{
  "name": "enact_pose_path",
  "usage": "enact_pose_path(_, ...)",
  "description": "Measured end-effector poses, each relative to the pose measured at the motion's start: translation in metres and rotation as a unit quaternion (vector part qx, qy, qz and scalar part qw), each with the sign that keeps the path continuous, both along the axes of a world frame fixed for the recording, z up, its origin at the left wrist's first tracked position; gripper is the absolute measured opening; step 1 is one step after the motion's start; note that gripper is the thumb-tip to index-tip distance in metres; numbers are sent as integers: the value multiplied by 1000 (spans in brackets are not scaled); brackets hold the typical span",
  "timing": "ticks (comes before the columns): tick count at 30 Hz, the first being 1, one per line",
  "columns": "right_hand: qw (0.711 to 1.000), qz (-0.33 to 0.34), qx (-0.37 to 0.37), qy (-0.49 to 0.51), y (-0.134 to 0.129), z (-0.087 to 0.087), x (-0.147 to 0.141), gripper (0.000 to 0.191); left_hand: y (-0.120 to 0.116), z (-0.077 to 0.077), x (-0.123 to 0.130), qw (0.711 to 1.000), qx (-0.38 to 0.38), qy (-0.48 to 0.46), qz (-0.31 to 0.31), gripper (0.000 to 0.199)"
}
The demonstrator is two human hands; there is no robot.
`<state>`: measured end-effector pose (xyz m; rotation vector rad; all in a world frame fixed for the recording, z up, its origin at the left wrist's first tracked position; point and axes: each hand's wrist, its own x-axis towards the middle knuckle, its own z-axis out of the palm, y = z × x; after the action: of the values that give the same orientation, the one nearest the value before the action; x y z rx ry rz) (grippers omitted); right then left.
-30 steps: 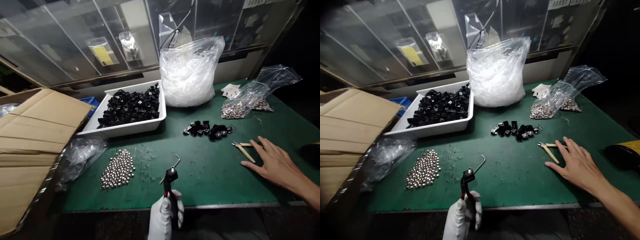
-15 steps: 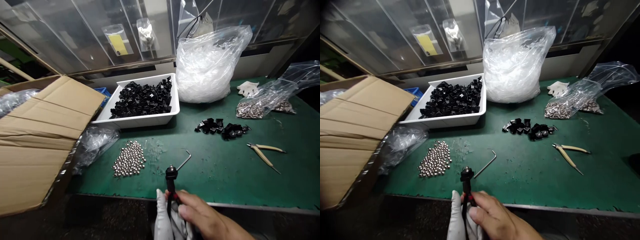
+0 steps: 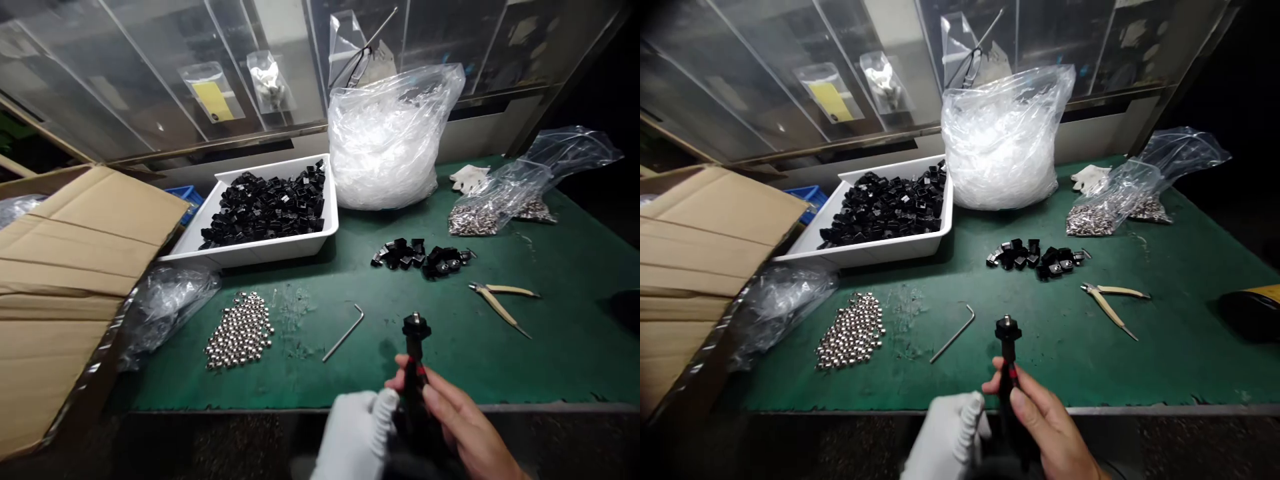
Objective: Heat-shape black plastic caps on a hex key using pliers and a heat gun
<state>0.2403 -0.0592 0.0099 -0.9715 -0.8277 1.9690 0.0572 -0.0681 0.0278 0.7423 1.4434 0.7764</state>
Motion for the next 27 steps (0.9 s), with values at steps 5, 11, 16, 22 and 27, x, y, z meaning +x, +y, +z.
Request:
enact_pose_path(5, 997, -66, 31, -27, 15, -4, 23, 43, 50, 4, -34, 741, 262, 604, -131, 36)
enact_pose_path(11, 972, -29, 151, -178, 12, -6, 47, 43, 88, -10, -30, 674, 227, 652, -263, 19)
enact_pose_path(16, 955, -12, 196, -224, 11, -7, 58, 37, 83, -25, -27, 626, 276, 691, -233, 24)
enact_pose_path(22, 938, 26, 229, -259, 14, -5, 64, 30, 61, -11, -27, 812, 297, 496, -81, 22)
enact_pose_path(27, 919, 75, 258, -288, 16, -2, 65, 28, 32, 39, -12, 963, 124, 236, -47, 35)
